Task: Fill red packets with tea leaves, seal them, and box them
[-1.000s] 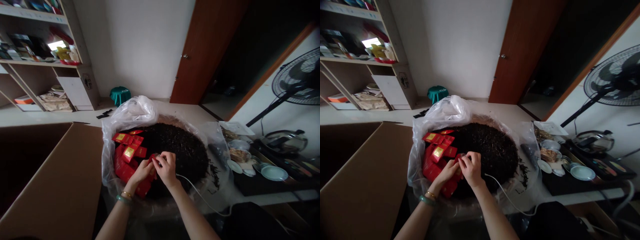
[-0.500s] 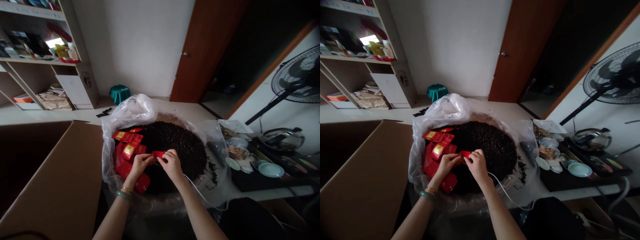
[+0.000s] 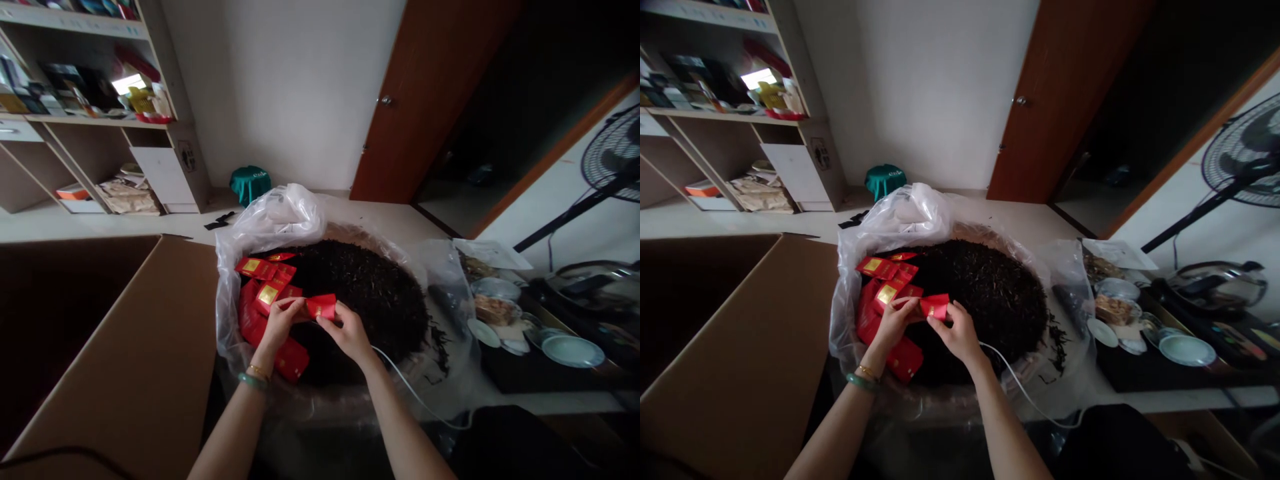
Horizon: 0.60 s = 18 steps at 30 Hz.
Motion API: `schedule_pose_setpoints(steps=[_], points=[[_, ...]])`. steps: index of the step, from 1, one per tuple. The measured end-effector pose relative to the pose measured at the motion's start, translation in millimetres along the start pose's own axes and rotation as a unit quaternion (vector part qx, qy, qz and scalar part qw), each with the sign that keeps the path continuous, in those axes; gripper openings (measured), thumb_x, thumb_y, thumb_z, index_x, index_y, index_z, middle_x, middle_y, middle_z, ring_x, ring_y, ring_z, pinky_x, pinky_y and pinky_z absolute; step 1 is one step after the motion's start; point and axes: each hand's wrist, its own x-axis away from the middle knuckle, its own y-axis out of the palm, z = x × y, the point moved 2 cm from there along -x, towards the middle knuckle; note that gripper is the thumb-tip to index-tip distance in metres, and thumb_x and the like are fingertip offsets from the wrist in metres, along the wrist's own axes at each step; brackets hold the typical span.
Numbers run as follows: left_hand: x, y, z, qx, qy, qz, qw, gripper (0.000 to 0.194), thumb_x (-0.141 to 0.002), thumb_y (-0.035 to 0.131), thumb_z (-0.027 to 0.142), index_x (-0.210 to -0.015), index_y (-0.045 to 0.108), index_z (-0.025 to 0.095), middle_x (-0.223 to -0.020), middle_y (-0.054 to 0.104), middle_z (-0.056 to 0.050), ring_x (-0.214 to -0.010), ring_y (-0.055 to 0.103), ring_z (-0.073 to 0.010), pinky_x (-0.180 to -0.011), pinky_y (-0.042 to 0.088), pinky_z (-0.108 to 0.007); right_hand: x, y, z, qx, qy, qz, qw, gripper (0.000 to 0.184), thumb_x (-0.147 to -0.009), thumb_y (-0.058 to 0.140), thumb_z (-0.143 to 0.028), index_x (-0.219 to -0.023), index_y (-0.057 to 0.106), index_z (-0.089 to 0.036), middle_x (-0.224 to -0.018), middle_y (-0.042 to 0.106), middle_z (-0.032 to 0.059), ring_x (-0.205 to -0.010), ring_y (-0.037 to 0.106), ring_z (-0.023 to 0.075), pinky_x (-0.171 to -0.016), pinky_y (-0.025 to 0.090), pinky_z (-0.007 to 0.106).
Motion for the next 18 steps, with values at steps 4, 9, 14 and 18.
schedule_pose_setpoints(steps=[4,9,14,18], points=[[2,2.2,-2,-0.036,-0.028,-0.043,0.998,0.053,-0.063,0.075,0.055,-0.089,0.073,0.010,-0.066,0.071,-0.005,-0.061,0.066,-0.0173,-0.064,0.056,-0.031,-2,0,4,-0.028,0.027,-0.062,0.997,0.030,-0.084,0.056,-0.045,-0.091,0.071,-0.019,-0.091,0.074,0.0071,-0.089,0.067,0.0241,-0.086,0.052,0.038],[1,1.2,-3,-0.088,-0.009,-0.036,0.995,0.061,-0.073,0.062,0.062,-0.095,0.074,0.007,-0.069,0.072,-0.009,-0.064,0.066,-0.0179,-0.064,0.051,-0.026,3,-3,14,-0.017,0.082,-0.022,0.996,0.042,-0.087,0.048,-0.052,-0.084,0.072,-0.017,-0.081,0.074,0.0080,-0.080,0.067,0.0249,-0.077,0.053,0.038],[-1,-0.1,4,-0.133,0.025,-0.005,0.991,0.059,-0.075,0.058,0.063,-0.089,0.075,0.008,-0.065,0.071,-0.007,-0.060,0.063,-0.0167,-0.058,0.048,-0.023,7,-1,12,-0.103,0.088,-0.067,0.989,0.045,-0.085,0.053,-0.056,-0.104,0.070,-0.019,-0.103,0.072,0.0086,-0.103,0.064,0.0271,-0.098,0.044,0.045],[3,4.2,9,-0.130,0.015,-0.025,0.991,0.054,-0.075,0.060,0.060,-0.086,0.076,0.009,-0.061,0.070,-0.005,-0.054,0.061,-0.0158,-0.055,0.046,-0.024,14,1,17,-0.215,0.143,-0.078,0.963,0.049,-0.078,0.062,-0.058,-0.106,0.070,-0.018,-0.107,0.072,0.0090,-0.106,0.063,0.0282,-0.101,0.042,0.047]])
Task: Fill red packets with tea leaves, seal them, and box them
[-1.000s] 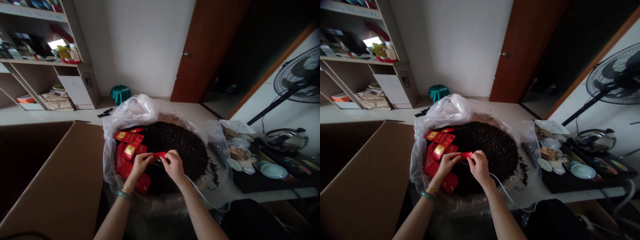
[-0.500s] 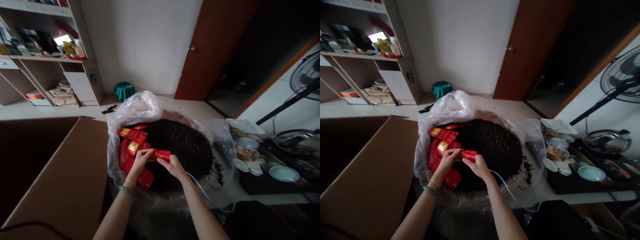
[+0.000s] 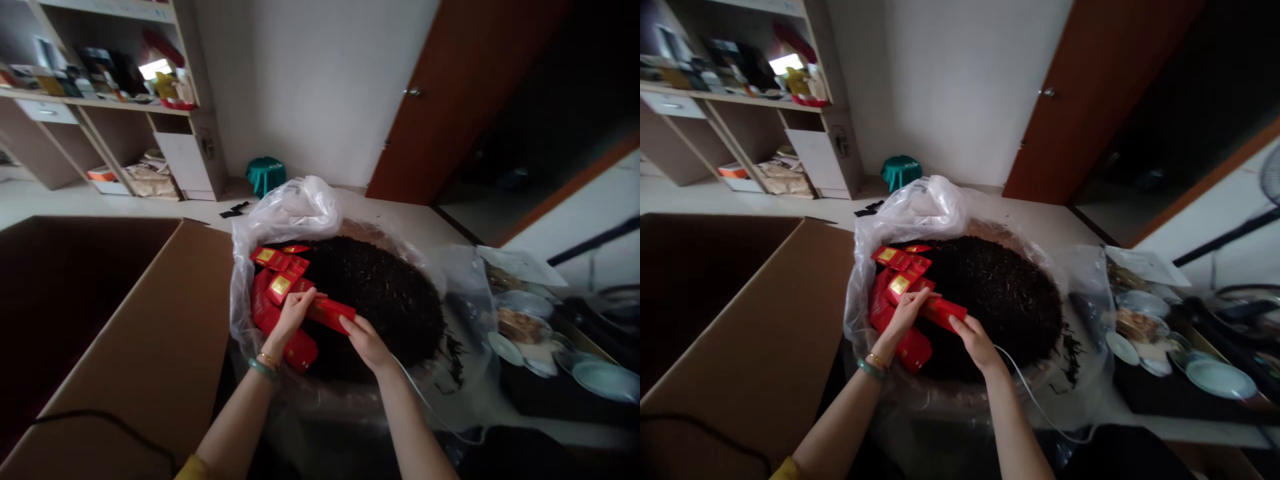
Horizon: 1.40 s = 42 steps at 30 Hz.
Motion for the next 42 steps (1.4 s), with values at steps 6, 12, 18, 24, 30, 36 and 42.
schedule_pose_setpoints(steps=[6,12,18,24,30,36,42], points=[[22,6.0,7,-0.081,0.068,0.053,0.993,0.042,-0.085,0.052,0.043,-0.093,0.075,0.008,-0.066,0.071,-0.005,-0.066,0.065,-0.0237,-0.061,0.049,-0.030,5,-11,15,-0.070,0.099,0.006,0.993,0.054,-0.076,0.059,-0.064,-0.106,0.070,-0.020,-0.110,0.071,0.0133,-0.114,0.059,0.0332,-0.099,0.043,0.052],[46,17.0,22,-0.409,0.290,0.033,0.864,0.064,-0.073,0.068,0.030,-0.134,0.051,0.027,-0.142,0.048,-0.006,-0.136,0.036,-0.0314,-0.115,0.024,-0.042,-10,-21,22,-0.061,0.115,-0.037,0.991,0.056,-0.079,0.047,-0.069,-0.105,0.071,-0.025,-0.119,0.067,0.0111,-0.123,0.052,0.0305,-0.106,0.039,0.049],[35,25.1,2,-0.554,0.308,-0.041,0.772,0.069,-0.078,0.060,0.023,-0.143,0.036,0.020,-0.143,0.046,-0.012,-0.139,0.028,-0.0315,-0.109,0.023,-0.052,-16,-5,7,-0.040,0.052,-0.034,0.997,0.062,-0.077,0.050,-0.072,-0.106,0.070,-0.021,-0.115,0.069,0.0092,-0.117,0.057,0.0281,-0.105,0.038,0.049],[19,19.1,-5,-0.570,0.301,0.003,0.764,0.059,-0.078,0.064,0.022,-0.134,0.047,0.019,-0.135,0.054,-0.013,-0.124,0.045,-0.0334,-0.094,0.037,-0.049,-24,6,-16,0.057,0.008,-0.058,0.997,0.063,-0.084,0.039,-0.069,-0.103,0.069,-0.017,-0.100,0.072,0.0071,-0.101,0.064,0.0237,-0.100,0.043,0.043],[15,16.0,-8,-0.547,0.356,0.004,0.758,0.053,-0.076,0.068,0.025,-0.127,0.055,0.018,-0.127,0.060,-0.010,-0.111,0.052,-0.0297,-0.094,0.043,-0.043,-27,4,-26,0.076,0.009,-0.083,0.994,0.066,-0.084,0.036,-0.071,-0.096,0.071,-0.017,-0.089,0.073,0.0037,-0.091,0.066,0.0203,-0.097,0.045,0.040],[14,16.2,-7,-0.552,0.370,0.027,0.747,0.054,-0.072,0.069,0.017,-0.124,0.057,0.017,-0.122,0.064,-0.008,-0.109,0.052,-0.0285,-0.096,0.045,-0.041,-28,5,-28,0.034,0.020,-0.103,0.994,0.066,-0.079,0.043,-0.073,-0.092,0.071,-0.016,-0.090,0.072,0.0036,-0.093,0.064,0.0208,-0.100,0.041,0.039],[12,16.1,-7,-0.593,0.356,0.027,0.722,0.054,-0.072,0.072,0.023,-0.123,0.057,0.017,-0.118,0.065,-0.008,-0.105,0.053,-0.0294,-0.093,0.047,-0.041,-33,6,-13,-0.039,0.052,-0.075,0.995,0.064,-0.078,0.047,-0.073,-0.090,0.070,-0.014,-0.086,0.071,0.0035,-0.088,0.063,0.0193,-0.097,0.040,0.035]])
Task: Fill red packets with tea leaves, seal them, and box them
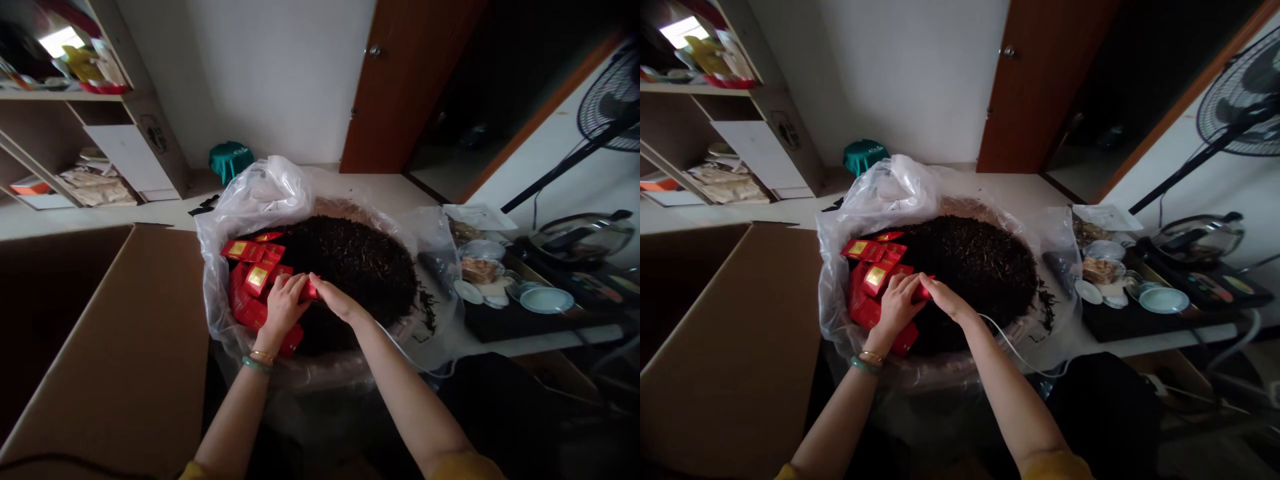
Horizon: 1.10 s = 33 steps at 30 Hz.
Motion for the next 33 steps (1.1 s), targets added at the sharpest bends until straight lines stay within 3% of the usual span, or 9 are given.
schedule_pose_setpoints(steps=[9,12,15,18,20,23,26,30,33], points=[[1,3.3,-1,0.013,0.004,-0.027,1.000,0.049,-0.075,0.068,0.020,-0.123,0.056,0.021,-0.113,0.066,-0.007,-0.099,0.057,-0.0268,-0.088,0.048,-0.039,-3,-4,8,-0.038,0.036,0.025,0.998,0.062,-0.078,0.048,-0.072,-0.082,0.070,-0.014,-0.077,0.070,0.0029,-0.084,0.063,0.0188,-0.090,0.043,0.034],[1,4.3,-3,0.025,-0.011,-0.020,0.999,0.046,-0.075,0.069,0.020,-0.120,0.058,0.020,-0.111,0.067,-0.007,-0.098,0.057,-0.0261,-0.087,0.049,-0.037,8,-7,-5,0.009,0.016,0.023,1.000,0.052,-0.075,0.059,-0.065,-0.082,0.070,-0.015,-0.080,0.071,0.0032,-0.087,0.063,0.0198,-0.091,0.044,0.035],[1,4.7,-6,0.047,-0.035,0.004,0.998,0.042,-0.075,0.070,0.022,-0.116,0.060,0.020,-0.109,0.068,-0.006,-0.097,0.058,-0.0250,-0.087,0.049,-0.037,29,-19,-14,0.042,-0.014,0.082,0.996,0.042,-0.079,0.060,-0.055,-0.095,0.069,-0.017,-0.090,0.073,0.0054,-0.093,0.065,0.0199,-0.090,0.047,0.036],[0,4.6,-8,0.075,-0.056,0.024,0.995,0.042,-0.073,0.073,0.026,-0.113,0.061,0.021,-0.107,0.069,-0.005,-0.096,0.059,-0.0242,-0.088,0.049,-0.037,49,-29,-1,0.145,0.039,0.133,0.980,0.033,-0.087,0.051,-0.043,-0.095,0.068,-0.016,-0.085,0.072,0.0084,-0.081,0.068,0.0207,-0.077,0.053,0.037],[-1,4.4,-8,0.089,-0.065,0.029,0.994,0.043,-0.072,0.075,0.028,-0.112,0.061,0.021,-0.106,0.069,-0.005,-0.096,0.059,-0.0238,-0.088,0.049,-0.037,56,-25,15,0.310,0.078,0.071,0.945,0.022,-0.080,0.059,-0.026,-0.096,0.069,-0.015,-0.094,0.072,0.0120,-0.090,0.068,0.0244,-0.083,0.051,0.040],[-1,3.8,-7,0.098,-0.068,0.029,0.992,0.044,-0.072,0.075,0.030,-0.112,0.061,0.021,-0.106,0.069,-0.005,-0.095,0.060,-0.0235,-0.088,0.049,-0.037,55,-11,37,0.522,0.102,-0.026,0.846,0.061,-0.064,0.070,-0.007,-0.124,0.059,-0.015,-0.133,0.054,0.0185,-0.123,0.051,0.0333,-0.102,0.039,0.045],[0,3.3,-7,0.108,-0.063,0.034,0.992,0.044,-0.072,0.074,0.028,-0.113,0.060,0.020,-0.107,0.068,-0.005,-0.097,0.060,-0.0233,-0.091,0.048,-0.039,47,0,42,0.621,0.132,-0.054,0.770,0.089,-0.061,0.073,-0.009,-0.142,0.039,-0.021,-0.148,0.035,0.0188,-0.132,0.038,0.0384,-0.104,0.035,0.051],[-1,3.4,-7,0.126,-0.063,0.038,0.989,0.043,-0.072,0.071,0.024,-0.113,0.060,0.020,-0.106,0.068,-0.006,-0.098,0.060,-0.0237,-0.090,0.049,-0.039,37,11,35,0.689,0.126,-0.059,0.711,0.077,-0.061,0.075,-0.012,-0.133,0.048,-0.025,-0.133,0.048,0.0168,-0.119,0.048,0.0372,-0.087,0.048,0.046],[-1,3.5,-7,0.139,-0.070,0.035,0.987,0.044,-0.071,0.071,0.023,-0.113,0.060,0.020,-0.105,0.068,-0.006,-0.098,0.059,-0.0241,-0.089,0.049,-0.039,36,16,37,0.707,0.119,-0.046,0.696,0.062,-0.064,0.070,-0.008,-0.122,0.056,-0.025,-0.122,0.054,0.0148,-0.107,0.056,0.0315,-0.074,0.050,0.036]])
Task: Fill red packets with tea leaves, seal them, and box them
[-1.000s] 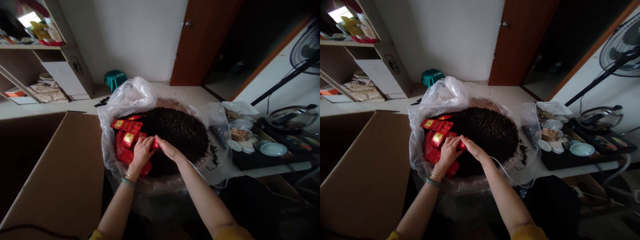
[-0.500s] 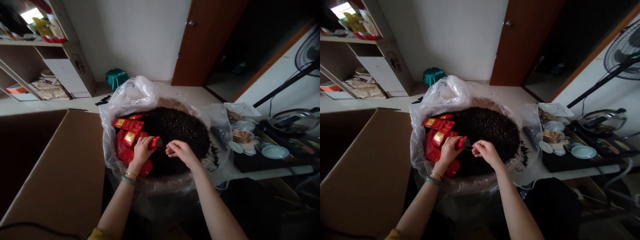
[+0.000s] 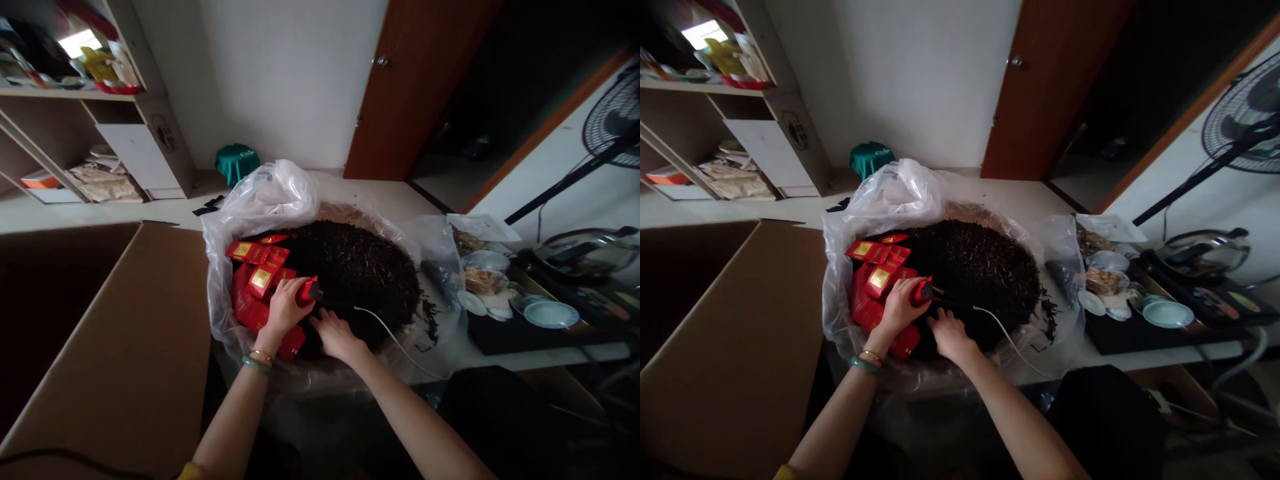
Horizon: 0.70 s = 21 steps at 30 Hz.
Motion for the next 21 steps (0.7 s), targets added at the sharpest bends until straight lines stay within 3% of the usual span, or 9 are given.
schedule_pose_setpoints(steps=[3,6,9,13,17,21], points=[[0,-0.5,-1,0.017,-0.007,0.000,1.000,0.045,-0.070,0.073,0.023,-0.113,0.060,0.021,-0.106,0.068,-0.006,-0.099,0.059,-0.0240,-0.090,0.048,-0.040,-2,7,6,-0.045,0.007,0.023,0.999,0.047,-0.064,0.065,-0.005,-0.108,0.062,-0.023,-0.114,0.057,0.0108,-0.094,0.061,0.0245,-0.071,0.048,0.030],[0,-0.6,-3,0.029,-0.017,0.003,0.999,0.045,-0.070,0.075,0.026,-0.112,0.061,0.021,-0.105,0.068,-0.006,-0.099,0.059,-0.0242,-0.090,0.048,-0.041,-4,4,23,-0.178,-0.009,0.088,0.980,0.031,-0.063,0.061,-0.005,-0.090,0.065,-0.019,-0.098,0.062,0.0059,-0.086,0.062,0.0194,-0.075,0.046,0.028],[0,0.1,-5,0.032,-0.033,0.004,0.999,0.046,-0.067,0.077,0.027,-0.111,0.062,0.021,-0.105,0.068,-0.006,-0.098,0.060,-0.0245,-0.088,0.049,-0.040,-2,-17,44,-0.327,-0.036,0.180,0.927,0.020,-0.065,0.059,-0.012,-0.083,0.063,-0.020,-0.085,0.065,0.0011,-0.083,0.061,0.0180,-0.080,0.046,0.030],[0,1.3,-4,0.022,-0.035,-0.011,0.999,0.047,-0.068,0.076,0.026,-0.112,0.061,0.021,-0.106,0.068,-0.006,-0.097,0.059,-0.0243,-0.088,0.049,-0.040,5,-60,56,-0.450,-0.033,0.252,0.856,0.017,-0.068,0.059,-0.026,-0.084,0.061,-0.020,-0.083,0.065,0.0000,-0.079,0.061,0.0182,-0.076,0.046,0.031],[0,2.4,-3,0.014,-0.026,-0.021,0.999,0.048,-0.068,0.074,0.024,-0.114,0.060,0.021,-0.107,0.067,-0.006,-0.098,0.059,-0.0249,-0.088,0.048,-0.040,1,-88,42,-0.476,-0.070,0.284,0.829,0.019,-0.069,0.061,-0.028,-0.086,0.062,-0.020,-0.087,0.066,0.0014,-0.081,0.061,0.0185,-0.078,0.047,0.031],[2,6.0,-6,0.012,-0.028,-0.029,0.999,0.055,-0.064,0.075,0.024,-0.116,0.058,0.018,-0.109,0.066,-0.008,-0.100,0.059,-0.0259,-0.090,0.048,-0.041,-10,-90,21,-0.405,-0.083,0.408,0.814,0.014,-0.073,0.058,-0.026,-0.086,0.060,-0.021,-0.090,0.065,0.0045,-0.088,0.060,0.0208,-0.086,0.046,0.035]])
